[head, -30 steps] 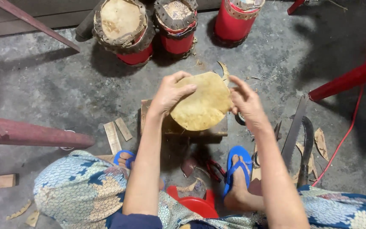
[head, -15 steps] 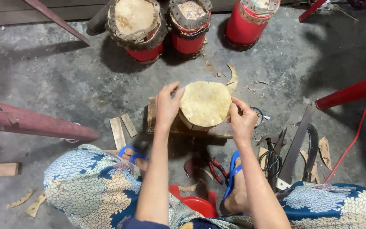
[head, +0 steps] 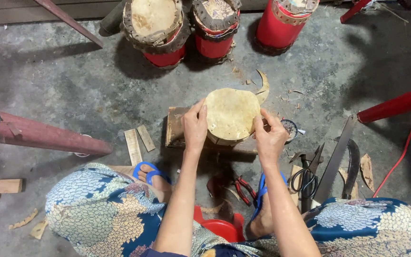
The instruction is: Trimming the edges of a circular leather drum skin using scissors while working on the floor.
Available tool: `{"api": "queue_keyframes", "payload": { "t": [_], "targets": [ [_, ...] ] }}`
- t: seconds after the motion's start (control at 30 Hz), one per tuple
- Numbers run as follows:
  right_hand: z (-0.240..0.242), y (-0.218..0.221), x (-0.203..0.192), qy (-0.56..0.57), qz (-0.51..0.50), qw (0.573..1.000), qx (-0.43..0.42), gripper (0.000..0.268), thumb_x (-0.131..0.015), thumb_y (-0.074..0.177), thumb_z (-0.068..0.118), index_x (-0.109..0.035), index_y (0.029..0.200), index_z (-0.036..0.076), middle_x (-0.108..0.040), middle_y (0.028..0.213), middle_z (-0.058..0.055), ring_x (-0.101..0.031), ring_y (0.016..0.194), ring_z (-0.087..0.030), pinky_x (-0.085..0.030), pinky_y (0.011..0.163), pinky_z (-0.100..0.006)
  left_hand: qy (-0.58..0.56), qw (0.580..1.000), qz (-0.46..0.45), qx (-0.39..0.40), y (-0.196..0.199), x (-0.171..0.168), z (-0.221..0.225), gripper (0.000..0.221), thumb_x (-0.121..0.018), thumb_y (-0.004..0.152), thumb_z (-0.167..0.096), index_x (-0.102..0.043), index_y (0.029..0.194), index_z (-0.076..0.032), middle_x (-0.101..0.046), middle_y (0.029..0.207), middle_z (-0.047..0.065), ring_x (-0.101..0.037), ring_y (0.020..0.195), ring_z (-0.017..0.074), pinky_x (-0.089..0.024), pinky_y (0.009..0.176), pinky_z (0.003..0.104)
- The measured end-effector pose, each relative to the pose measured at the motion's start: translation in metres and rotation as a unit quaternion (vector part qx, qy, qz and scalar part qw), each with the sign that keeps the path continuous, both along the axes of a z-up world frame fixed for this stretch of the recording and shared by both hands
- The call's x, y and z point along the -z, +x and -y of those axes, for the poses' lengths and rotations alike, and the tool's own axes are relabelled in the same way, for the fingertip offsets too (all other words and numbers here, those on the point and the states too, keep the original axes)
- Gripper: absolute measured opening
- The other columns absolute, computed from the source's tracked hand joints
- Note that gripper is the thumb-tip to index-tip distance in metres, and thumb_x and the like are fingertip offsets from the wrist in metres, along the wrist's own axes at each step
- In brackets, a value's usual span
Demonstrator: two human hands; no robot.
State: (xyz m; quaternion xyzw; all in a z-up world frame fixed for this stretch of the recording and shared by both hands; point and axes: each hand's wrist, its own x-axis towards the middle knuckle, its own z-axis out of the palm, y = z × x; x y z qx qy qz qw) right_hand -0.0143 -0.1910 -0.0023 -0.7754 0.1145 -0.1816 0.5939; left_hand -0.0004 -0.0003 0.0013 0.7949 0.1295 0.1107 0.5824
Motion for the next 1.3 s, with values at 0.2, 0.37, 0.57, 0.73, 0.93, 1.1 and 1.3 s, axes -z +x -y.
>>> {"api": "queue_keyframes", "payload": {
  "t": [0.2, 0.37, 0.57, 0.73, 0.93, 1.1, 1.3],
  "targets": [
    [0.001, 0.000, 0.004, 0.006, 0.010, 1.000, 0.000, 0.026, -0.069, 0.089, -0.003, -0.072, 0.115, -0.008, -0.060, 0.073, -0.016, -0.061, 0.045, -0.016, -0.051, 0.040, -0.028, 0.000, 1.000, 0.002, -0.008, 0.000, 0.000, 0.001, 0.030, -0.056, 0.102, -0.014, -0.071, 0.126, -0.004, -0.074, 0.117, 0.019, -0.068, 0.114, 0.0323, -0.051, 0.102, 0.045],
    [0.001, -0.001, 0.008, 0.006, 0.003, 1.000, 0.010, 0.029, -0.069, 0.088, -0.004, -0.072, 0.117, -0.007, -0.060, 0.072, -0.014, -0.061, 0.045, -0.016, -0.051, 0.040, -0.027, 0.004, 1.000, 0.022, -0.015, 0.000, 0.007, 0.001, 0.029, -0.057, 0.101, -0.013, -0.073, 0.124, -0.007, -0.075, 0.113, 0.017, -0.069, 0.111, 0.0334, -0.054, 0.098, 0.046],
    [0.002, -0.002, 0.015, -0.079, 0.000, 0.996, 0.042, 0.029, -0.075, 0.087, 0.001, -0.077, 0.115, 0.002, -0.062, 0.073, -0.015, -0.063, 0.054, -0.015, -0.050, 0.041, -0.026, 0.008, 0.999, 0.044, -0.023, 0.001, 0.009, 0.004, 0.028, -0.058, 0.100, -0.011, -0.074, 0.122, -0.006, -0.076, 0.110, 0.017, -0.070, 0.109, 0.0342, -0.055, 0.094, 0.045],
    [-0.001, -0.003, 0.020, -0.163, 0.040, 0.985, 0.050, 0.025, -0.074, 0.091, 0.007, -0.079, 0.116, 0.007, -0.065, 0.077, -0.014, -0.062, 0.063, -0.018, -0.049, 0.055, -0.030, 0.016, 0.996, 0.080, -0.022, 0.003, 0.029, 0.007, 0.031, -0.052, 0.103, -0.011, -0.071, 0.126, -0.004, -0.073, 0.118, 0.020, -0.068, 0.112, 0.0368, -0.054, 0.097, 0.047],
    [-0.004, -0.004, 0.018, -0.175, 0.058, 0.981, 0.051, 0.025, -0.073, 0.092, 0.007, -0.079, 0.116, 0.006, -0.067, 0.077, -0.013, -0.061, 0.060, -0.019, -0.048, 0.055, -0.029, 0.018, 0.995, 0.101, -0.011, 0.005, 0.038, 0.013, 0.033, -0.045, 0.106, -0.013, -0.066, 0.129, -0.002, -0.071, 0.121, 0.022, -0.066, 0.116, 0.0388, -0.051, 0.100, 0.049],
    [-0.006, -0.002, 0.016, -0.166, 0.058, 0.983, 0.059, 0.024, -0.073, 0.091, 0.007, -0.078, 0.115, 0.005, -0.068, 0.077, -0.011, -0.063, 0.058, -0.019, -0.049, 0.054, -0.029, 0.013, 0.997, 0.075, 0.004, 0.004, 0.025, 0.009, 0.036, -0.042, 0.107, -0.015, -0.060, 0.136, -0.004, -0.066, 0.130, 0.022, -0.061, 0.123, 0.0387, -0.047, 0.106, 0.052],
    [-0.006, -0.001, 0.018, -0.177, 0.054, 0.981, 0.062, 0.025, -0.073, 0.091, 0.007, -0.078, 0.115, 0.005, -0.069, 0.079, -0.010, -0.066, 0.059, -0.022, -0.050, 0.056, -0.032, 0.364, 0.927, 0.089, -0.014, 0.003, -0.009, 0.029, 0.057, -0.039, 0.107, -0.044, -0.032, 0.159, -0.023, -0.025, 0.167, 0.009, -0.013, 0.155, 0.0334, -0.004, 0.123, 0.062]
  ]
}}
